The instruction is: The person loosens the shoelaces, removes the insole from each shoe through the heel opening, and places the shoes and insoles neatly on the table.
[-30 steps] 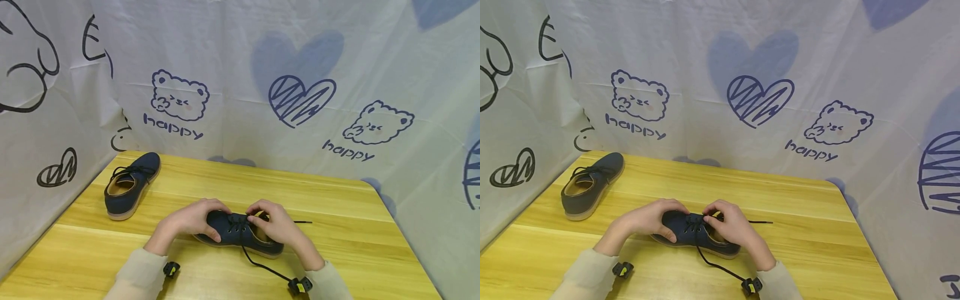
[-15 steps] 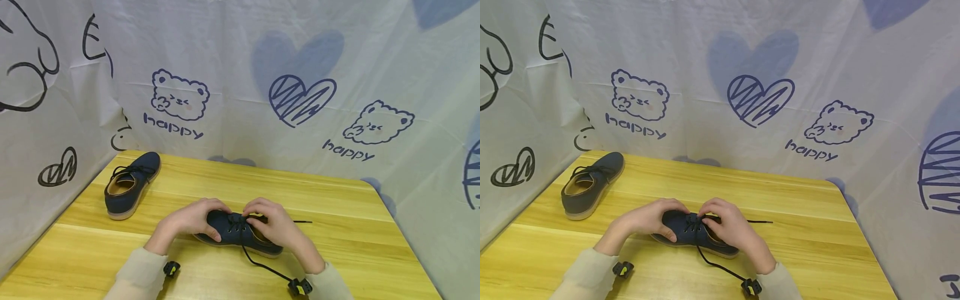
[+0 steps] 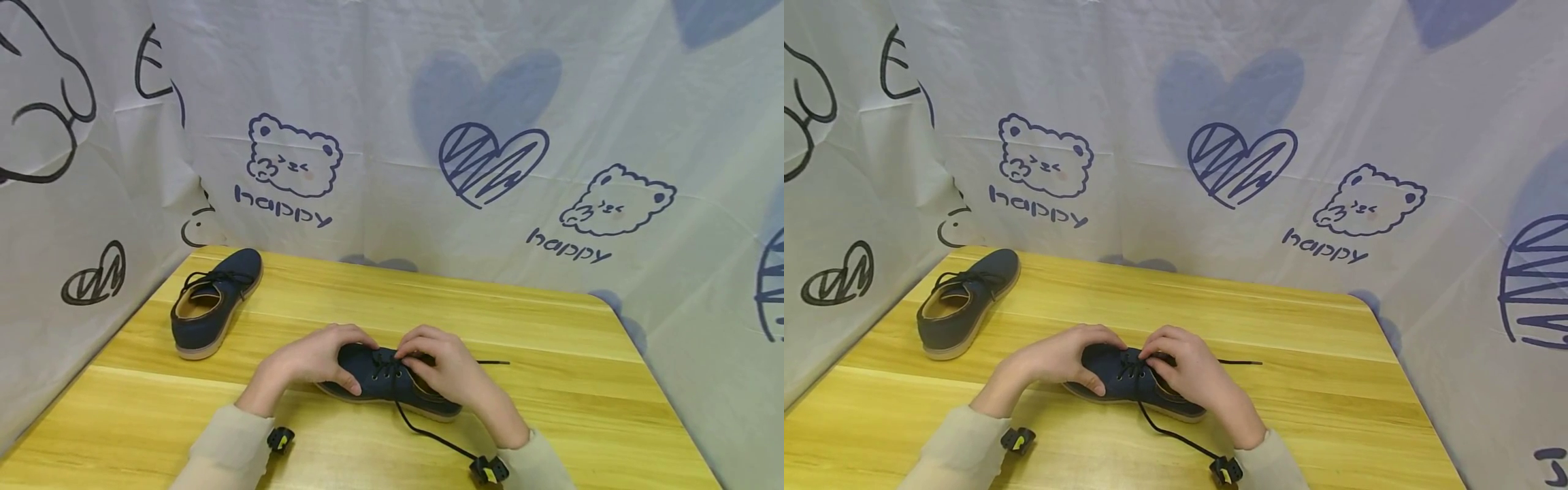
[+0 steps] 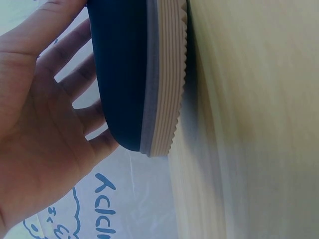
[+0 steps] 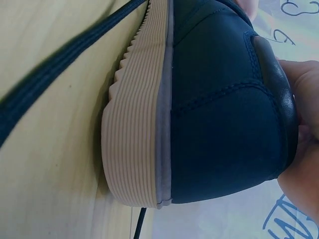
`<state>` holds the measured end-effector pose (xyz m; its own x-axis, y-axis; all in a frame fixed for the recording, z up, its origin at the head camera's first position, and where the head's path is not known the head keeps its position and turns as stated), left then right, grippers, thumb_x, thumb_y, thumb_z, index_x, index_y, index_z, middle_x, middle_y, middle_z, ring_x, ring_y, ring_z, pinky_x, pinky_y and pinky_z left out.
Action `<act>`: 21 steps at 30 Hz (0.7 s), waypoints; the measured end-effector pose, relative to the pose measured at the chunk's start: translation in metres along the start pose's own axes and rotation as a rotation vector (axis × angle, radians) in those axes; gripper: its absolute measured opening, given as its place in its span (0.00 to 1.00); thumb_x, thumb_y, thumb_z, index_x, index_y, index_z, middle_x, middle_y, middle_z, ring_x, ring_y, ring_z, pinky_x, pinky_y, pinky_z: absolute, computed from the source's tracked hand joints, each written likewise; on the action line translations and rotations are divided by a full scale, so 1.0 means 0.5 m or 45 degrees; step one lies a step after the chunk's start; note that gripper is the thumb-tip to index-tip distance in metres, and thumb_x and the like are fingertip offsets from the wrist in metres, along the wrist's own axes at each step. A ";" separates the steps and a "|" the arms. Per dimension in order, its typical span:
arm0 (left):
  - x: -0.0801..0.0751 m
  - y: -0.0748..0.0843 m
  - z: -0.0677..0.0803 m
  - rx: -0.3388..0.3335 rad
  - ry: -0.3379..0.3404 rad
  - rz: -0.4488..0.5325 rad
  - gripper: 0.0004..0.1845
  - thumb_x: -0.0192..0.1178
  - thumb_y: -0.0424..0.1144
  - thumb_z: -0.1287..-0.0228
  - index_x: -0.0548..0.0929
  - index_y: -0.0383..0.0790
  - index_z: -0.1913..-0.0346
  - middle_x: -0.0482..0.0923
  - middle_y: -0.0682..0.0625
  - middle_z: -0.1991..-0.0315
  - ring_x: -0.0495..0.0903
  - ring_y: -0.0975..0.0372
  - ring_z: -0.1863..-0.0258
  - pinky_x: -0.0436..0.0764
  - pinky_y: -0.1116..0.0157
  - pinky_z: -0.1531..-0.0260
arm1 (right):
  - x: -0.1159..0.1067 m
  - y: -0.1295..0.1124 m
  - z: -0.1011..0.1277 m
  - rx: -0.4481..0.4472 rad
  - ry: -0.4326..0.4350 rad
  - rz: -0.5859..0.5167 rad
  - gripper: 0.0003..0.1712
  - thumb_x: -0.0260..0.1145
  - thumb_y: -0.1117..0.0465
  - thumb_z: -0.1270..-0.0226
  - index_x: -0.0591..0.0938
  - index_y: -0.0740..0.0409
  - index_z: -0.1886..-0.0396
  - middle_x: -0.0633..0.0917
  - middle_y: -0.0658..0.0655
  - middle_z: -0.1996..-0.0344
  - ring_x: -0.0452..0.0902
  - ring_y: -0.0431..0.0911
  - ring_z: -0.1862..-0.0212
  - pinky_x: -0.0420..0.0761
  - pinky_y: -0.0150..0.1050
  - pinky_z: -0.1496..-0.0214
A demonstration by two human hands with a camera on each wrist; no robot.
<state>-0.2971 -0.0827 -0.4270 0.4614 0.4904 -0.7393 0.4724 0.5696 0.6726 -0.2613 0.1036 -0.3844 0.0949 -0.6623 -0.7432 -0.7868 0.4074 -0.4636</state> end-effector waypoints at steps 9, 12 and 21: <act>0.001 0.000 0.001 -0.018 -0.001 0.006 0.35 0.83 0.44 0.49 0.83 0.49 0.35 0.80 0.52 0.37 0.76 0.52 0.36 0.75 0.49 0.36 | 0.001 0.007 0.003 0.020 0.013 -0.017 0.10 0.73 0.73 0.34 0.88 0.56 0.58 0.86 0.51 0.56 0.84 0.43 0.56 0.85 0.34 0.56; 0.001 0.000 0.000 -0.021 -0.001 0.004 0.35 0.83 0.44 0.49 0.83 0.49 0.35 0.80 0.53 0.37 0.76 0.52 0.36 0.75 0.48 0.36 | 0.001 0.010 0.003 0.022 0.019 -0.013 0.10 0.73 0.73 0.35 0.88 0.56 0.59 0.86 0.51 0.56 0.84 0.43 0.56 0.86 0.34 0.55; 0.003 -0.004 -0.002 -0.020 0.001 0.013 0.35 0.84 0.44 0.49 0.83 0.49 0.36 0.80 0.53 0.37 0.76 0.52 0.36 0.74 0.49 0.35 | -0.003 0.031 0.006 0.134 0.044 0.041 0.08 0.73 0.71 0.33 0.87 0.54 0.60 0.86 0.49 0.58 0.85 0.44 0.55 0.87 0.41 0.54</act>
<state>-0.2980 -0.0826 -0.4293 0.4653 0.4969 -0.7325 0.4556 0.5751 0.6795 -0.2718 0.1127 -0.3917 0.0481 -0.6683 -0.7423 -0.7205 0.4915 -0.4892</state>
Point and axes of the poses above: each hand's wrist, its own z-axis away from the middle knuckle, its own x-axis out of the palm, y = z × x, the point moved 7 cm from there along -z, towards the middle knuckle
